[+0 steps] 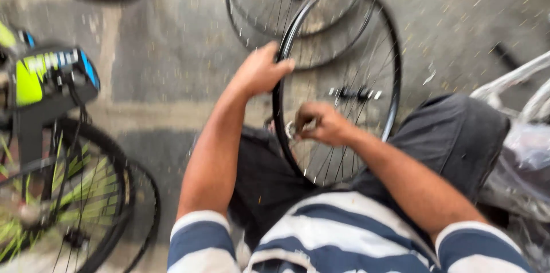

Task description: The person sits on the floor with a bicycle rim across their lap and laces a wheel, inserting spokes through the rim holes and threading spoke nipples into the rim by hand. They rotate the rim as they work around it, tightening nipples with their fingers.

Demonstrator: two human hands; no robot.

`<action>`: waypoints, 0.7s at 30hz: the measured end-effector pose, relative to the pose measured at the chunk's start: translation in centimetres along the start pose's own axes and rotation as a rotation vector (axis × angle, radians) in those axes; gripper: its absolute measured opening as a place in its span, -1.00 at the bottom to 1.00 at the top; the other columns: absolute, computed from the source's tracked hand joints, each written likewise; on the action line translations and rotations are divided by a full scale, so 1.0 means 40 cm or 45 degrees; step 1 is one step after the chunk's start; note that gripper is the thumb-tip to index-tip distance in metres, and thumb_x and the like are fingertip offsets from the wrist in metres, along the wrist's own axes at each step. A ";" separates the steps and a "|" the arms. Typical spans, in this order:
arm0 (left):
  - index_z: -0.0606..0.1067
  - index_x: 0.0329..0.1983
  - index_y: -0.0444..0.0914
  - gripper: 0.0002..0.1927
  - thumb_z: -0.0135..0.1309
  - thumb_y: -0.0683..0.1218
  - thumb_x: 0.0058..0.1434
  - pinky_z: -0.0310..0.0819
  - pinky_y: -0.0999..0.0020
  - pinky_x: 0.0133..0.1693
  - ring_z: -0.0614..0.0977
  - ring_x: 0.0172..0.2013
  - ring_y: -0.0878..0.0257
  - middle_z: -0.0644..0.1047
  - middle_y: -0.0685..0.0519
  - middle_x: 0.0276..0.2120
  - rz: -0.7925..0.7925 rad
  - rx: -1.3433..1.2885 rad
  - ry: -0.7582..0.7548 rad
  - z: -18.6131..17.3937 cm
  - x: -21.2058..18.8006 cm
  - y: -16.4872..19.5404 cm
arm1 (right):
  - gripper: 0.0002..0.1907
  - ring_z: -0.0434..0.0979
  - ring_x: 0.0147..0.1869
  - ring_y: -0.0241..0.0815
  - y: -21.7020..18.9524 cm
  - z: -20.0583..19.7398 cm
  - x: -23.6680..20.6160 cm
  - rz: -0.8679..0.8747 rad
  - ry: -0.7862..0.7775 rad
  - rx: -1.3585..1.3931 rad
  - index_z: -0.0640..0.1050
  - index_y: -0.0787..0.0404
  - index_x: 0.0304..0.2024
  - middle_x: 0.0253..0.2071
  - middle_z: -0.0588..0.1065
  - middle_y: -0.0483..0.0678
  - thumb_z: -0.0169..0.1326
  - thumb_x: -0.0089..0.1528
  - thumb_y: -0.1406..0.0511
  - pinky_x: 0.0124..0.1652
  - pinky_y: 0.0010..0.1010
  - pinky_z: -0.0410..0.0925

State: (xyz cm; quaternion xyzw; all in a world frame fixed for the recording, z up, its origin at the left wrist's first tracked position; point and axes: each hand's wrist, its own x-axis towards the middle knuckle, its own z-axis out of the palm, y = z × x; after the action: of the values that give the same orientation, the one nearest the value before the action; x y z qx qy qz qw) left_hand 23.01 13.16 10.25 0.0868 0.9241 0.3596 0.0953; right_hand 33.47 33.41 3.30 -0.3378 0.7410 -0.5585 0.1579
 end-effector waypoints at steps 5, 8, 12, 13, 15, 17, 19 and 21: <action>0.45 -0.15 -0.36 -0.52 0.17 0.15 0.20 0.55 0.08 -0.34 0.65 -0.40 -0.07 0.57 -0.19 -0.44 0.013 -0.049 -0.008 0.013 -0.013 -0.041 | -0.55 0.54 -0.20 0.08 0.003 0.012 -0.021 0.224 0.052 -0.391 0.57 0.17 -0.04 -0.29 0.54 0.05 0.41 0.05 0.29 -0.21 -0.13 0.39; 0.49 -0.12 -0.31 -0.58 0.11 0.14 0.22 0.57 0.19 -0.47 0.66 -0.52 0.12 0.54 -0.04 -0.54 0.004 -0.122 -0.038 0.031 -0.049 -0.035 | -0.72 0.59 0.02 -0.03 -0.010 0.016 -0.036 0.005 -0.031 0.114 0.56 0.15 -0.07 -0.06 0.54 0.05 0.33 0.19 0.34 0.03 -0.23 0.46; 0.51 -0.26 -0.31 -0.60 0.06 0.15 0.29 0.56 0.31 -0.56 0.62 -0.63 0.30 0.46 0.11 -0.68 -0.101 -0.149 -0.124 0.037 -0.077 -0.004 | -0.71 0.60 -0.06 -0.11 -0.028 0.035 -0.051 0.242 -0.002 -0.174 0.53 0.21 -0.21 -0.16 0.56 -0.02 0.37 0.11 0.32 -0.04 -0.30 0.47; 0.52 -0.25 -0.30 -0.61 0.06 0.14 0.29 0.56 0.34 -0.58 0.61 -0.65 0.33 0.45 0.14 -0.70 -0.072 -0.166 -0.104 0.034 -0.081 0.004 | -0.70 0.59 -0.07 -0.10 -0.033 0.044 -0.052 0.309 0.042 -0.315 0.54 0.24 -0.14 -0.18 0.56 -0.03 0.33 0.12 0.34 -0.06 -0.28 0.45; 0.53 -0.26 -0.28 -0.61 0.05 0.16 0.29 0.56 0.32 -0.57 0.61 -0.64 0.33 0.45 0.14 -0.69 -0.125 -0.158 -0.133 0.029 -0.083 0.014 | -0.62 0.57 -0.10 -0.06 -0.041 0.046 -0.056 0.250 0.085 -0.490 0.56 0.30 -0.07 -0.20 0.56 -0.01 0.33 0.07 0.37 -0.10 -0.24 0.42; 0.54 -0.26 -0.27 -0.61 0.04 0.16 0.31 0.54 0.29 -0.54 0.60 -0.63 0.32 0.44 0.13 -0.69 -0.102 -0.095 -0.104 0.032 -0.085 0.013 | -0.52 0.56 -0.14 0.00 -0.043 0.040 -0.063 -0.007 0.069 -0.551 0.58 0.38 -0.07 -0.20 0.55 0.05 0.40 -0.03 0.37 -0.13 -0.17 0.40; 0.56 -0.25 -0.27 -0.62 0.04 0.15 0.33 0.48 0.24 -0.49 0.56 -0.62 0.30 0.43 0.12 -0.68 0.003 0.024 -0.027 0.044 -0.088 0.004 | -0.70 0.58 -0.03 -0.05 -0.040 0.034 -0.072 0.000 0.011 -0.106 0.59 0.28 -0.11 -0.13 0.52 0.03 0.35 0.12 0.37 -0.04 -0.23 0.44; 0.55 -0.21 -0.24 -0.62 0.03 0.17 0.29 0.52 0.20 -0.46 0.61 -0.59 0.24 0.47 0.06 -0.65 -0.101 -0.022 -0.071 0.062 -0.094 -0.013 | -0.76 0.59 -0.03 -0.08 -0.033 0.034 -0.082 0.036 -0.002 0.060 0.57 0.23 -0.18 -0.13 0.52 0.02 0.35 0.16 0.34 -0.04 -0.27 0.46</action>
State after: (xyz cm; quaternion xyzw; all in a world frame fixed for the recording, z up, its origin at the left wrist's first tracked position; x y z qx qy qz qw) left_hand 27.17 13.53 8.51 0.0592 0.9207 0.3611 0.1359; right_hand 37.09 34.45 3.62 -0.3241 0.7322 -0.5731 0.1743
